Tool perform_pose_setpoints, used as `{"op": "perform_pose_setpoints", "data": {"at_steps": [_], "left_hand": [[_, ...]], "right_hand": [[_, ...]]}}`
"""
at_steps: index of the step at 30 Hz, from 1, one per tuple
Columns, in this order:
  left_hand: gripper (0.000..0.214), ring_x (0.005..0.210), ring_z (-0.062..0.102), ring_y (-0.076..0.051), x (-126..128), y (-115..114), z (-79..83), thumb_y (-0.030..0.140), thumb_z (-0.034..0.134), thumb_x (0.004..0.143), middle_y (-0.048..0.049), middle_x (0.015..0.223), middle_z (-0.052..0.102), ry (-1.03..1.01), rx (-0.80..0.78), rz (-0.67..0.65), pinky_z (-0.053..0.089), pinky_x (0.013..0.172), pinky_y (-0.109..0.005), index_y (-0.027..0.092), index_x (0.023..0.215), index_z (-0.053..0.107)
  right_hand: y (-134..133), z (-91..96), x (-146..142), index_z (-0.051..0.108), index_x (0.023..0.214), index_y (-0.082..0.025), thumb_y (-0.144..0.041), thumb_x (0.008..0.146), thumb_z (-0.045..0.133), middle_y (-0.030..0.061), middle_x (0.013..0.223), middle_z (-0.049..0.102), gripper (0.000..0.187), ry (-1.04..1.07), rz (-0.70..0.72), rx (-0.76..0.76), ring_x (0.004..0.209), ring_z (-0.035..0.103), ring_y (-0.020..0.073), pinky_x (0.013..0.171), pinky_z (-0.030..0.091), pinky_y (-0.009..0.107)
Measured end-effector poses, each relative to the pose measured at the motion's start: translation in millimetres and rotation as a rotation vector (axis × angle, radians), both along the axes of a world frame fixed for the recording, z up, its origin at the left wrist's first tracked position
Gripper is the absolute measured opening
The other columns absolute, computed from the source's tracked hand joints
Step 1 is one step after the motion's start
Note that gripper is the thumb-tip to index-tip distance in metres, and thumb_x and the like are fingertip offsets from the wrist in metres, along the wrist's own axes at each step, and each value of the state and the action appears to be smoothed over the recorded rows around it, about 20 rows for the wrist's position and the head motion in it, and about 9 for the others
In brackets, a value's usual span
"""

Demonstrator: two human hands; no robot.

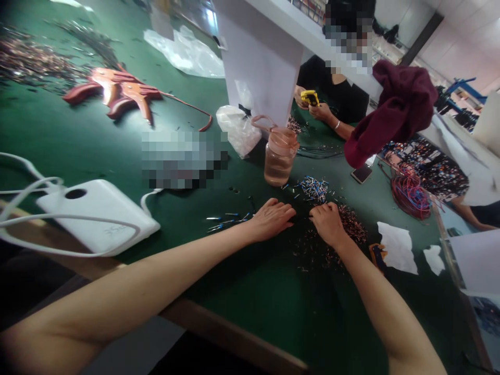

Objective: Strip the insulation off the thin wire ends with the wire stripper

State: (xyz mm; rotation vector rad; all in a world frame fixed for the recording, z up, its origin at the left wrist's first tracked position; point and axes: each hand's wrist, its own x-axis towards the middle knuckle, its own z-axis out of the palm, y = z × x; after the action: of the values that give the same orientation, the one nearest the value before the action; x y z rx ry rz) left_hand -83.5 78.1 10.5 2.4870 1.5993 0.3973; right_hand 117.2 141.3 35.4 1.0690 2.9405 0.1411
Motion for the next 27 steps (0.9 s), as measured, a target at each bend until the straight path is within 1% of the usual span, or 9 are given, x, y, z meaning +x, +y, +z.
{"op": "perform_pose_setpoints", "data": {"at_steps": [5, 9, 11, 14, 17, 19, 21, 23, 27], "left_hand": [[0.013, 0.093, 0.064, -0.024, -1, -1, 3.7, 0.023, 0.062, 0.091, -0.0068, 0.098, 0.067, -0.037, -0.019, 0.038, 0.034, 0.083, -0.035, 0.017, 0.102, 0.058], [0.018, 0.099, 0.060, -0.026, -1, -1, 5.7, 0.027, 0.060, 0.092, -0.0087, 0.105, 0.065, -0.077, 0.066, 0.088, 0.036, 0.083, -0.037, 0.018, 0.108, 0.059], [0.016, 0.098, 0.061, -0.026, -2, 0, 6.6, 0.028, 0.055, 0.095, -0.0087, 0.105, 0.066, -0.076, 0.087, 0.056, 0.037, 0.083, -0.038, 0.019, 0.105, 0.063], [0.017, 0.086, 0.065, -0.021, -1, -1, 8.1, 0.028, 0.053, 0.095, -0.0055, 0.093, 0.069, -0.061, 0.014, -0.017, 0.039, 0.079, -0.035, 0.020, 0.096, 0.067], [0.013, 0.077, 0.066, -0.018, 3, -5, 10.1, 0.030, 0.058, 0.092, -0.0025, 0.085, 0.072, -0.032, -0.056, -0.115, 0.041, 0.072, -0.031, 0.021, 0.092, 0.068], [0.013, 0.075, 0.067, -0.018, 6, -9, 11.9, 0.032, 0.061, 0.091, -0.0023, 0.083, 0.073, -0.005, -0.061, -0.205, 0.042, 0.071, -0.030, 0.021, 0.088, 0.069], [0.014, 0.076, 0.068, -0.019, 8, -14, 13.4, 0.033, 0.064, 0.089, -0.0024, 0.082, 0.074, 0.007, -0.067, -0.291, 0.043, 0.070, -0.029, 0.021, 0.085, 0.069], [0.013, 0.076, 0.069, -0.019, 10, -17, 13.8, 0.033, 0.066, 0.088, -0.0022, 0.082, 0.074, -0.004, -0.077, -0.355, 0.043, 0.069, -0.029, 0.021, 0.083, 0.069], [0.012, 0.075, 0.069, -0.019, 11, -19, 11.0, 0.032, 0.069, 0.085, -0.0014, 0.080, 0.075, -0.036, -0.086, -0.388, 0.042, 0.064, -0.028, 0.022, 0.080, 0.069]], "right_hand": [[4, 16.7, 3, 0.063, 0.092, -0.020, -0.016, 0.094, 0.054, 0.0066, 0.091, 0.075, 0.010, 0.001, 0.024, -0.015, 0.086, 0.065, 0.0212, 0.090, 0.033, 0.037], [0, 33.0, 5, 0.063, 0.097, -0.021, -0.019, 0.095, 0.053, 0.0071, 0.096, 0.074, 0.010, 0.011, 0.039, -0.030, 0.089, 0.067, 0.0214, 0.083, 0.038, 0.033], [-6, 39.8, 9, 0.063, 0.100, -0.021, -0.019, 0.095, 0.053, 0.0073, 0.098, 0.074, 0.012, 0.023, 0.022, -0.050, 0.091, 0.067, 0.0224, 0.078, 0.040, 0.032], [-18, 44.6, 20, 0.064, 0.103, -0.024, -0.020, 0.093, 0.056, 0.0053, 0.102, 0.074, 0.014, 0.034, -0.026, -0.175, 0.092, 0.069, 0.0217, 0.076, 0.045, 0.030], [-27, 43.1, 31, 0.065, 0.106, -0.024, -0.025, 0.091, 0.059, 0.0046, 0.101, 0.075, 0.016, 0.010, -0.077, -0.376, 0.089, 0.070, 0.0208, 0.075, 0.049, 0.030], [-27, 39.8, 37, 0.067, 0.105, -0.023, -0.026, 0.092, 0.058, 0.0057, 0.098, 0.075, 0.017, 0.003, -0.093, -0.440, 0.087, 0.070, 0.0207, 0.076, 0.051, 0.031], [-24, 35.3, 37, 0.068, 0.105, -0.021, -0.023, 0.094, 0.055, 0.0070, 0.100, 0.074, 0.018, 0.014, -0.090, -0.410, 0.091, 0.069, 0.0205, 0.080, 0.052, 0.032], [-17, 29.7, 33, 0.069, 0.105, -0.021, -0.019, 0.094, 0.054, 0.0075, 0.104, 0.072, 0.019, 0.008, -0.079, -0.328, 0.098, 0.068, 0.0202, 0.086, 0.051, 0.033], [-3, 17.3, 16, 0.069, 0.107, -0.021, -0.013, 0.092, 0.056, 0.0074, 0.108, 0.070, 0.021, -0.060, -0.072, -0.236, 0.103, 0.065, 0.0197, 0.089, 0.050, 0.032]]}}
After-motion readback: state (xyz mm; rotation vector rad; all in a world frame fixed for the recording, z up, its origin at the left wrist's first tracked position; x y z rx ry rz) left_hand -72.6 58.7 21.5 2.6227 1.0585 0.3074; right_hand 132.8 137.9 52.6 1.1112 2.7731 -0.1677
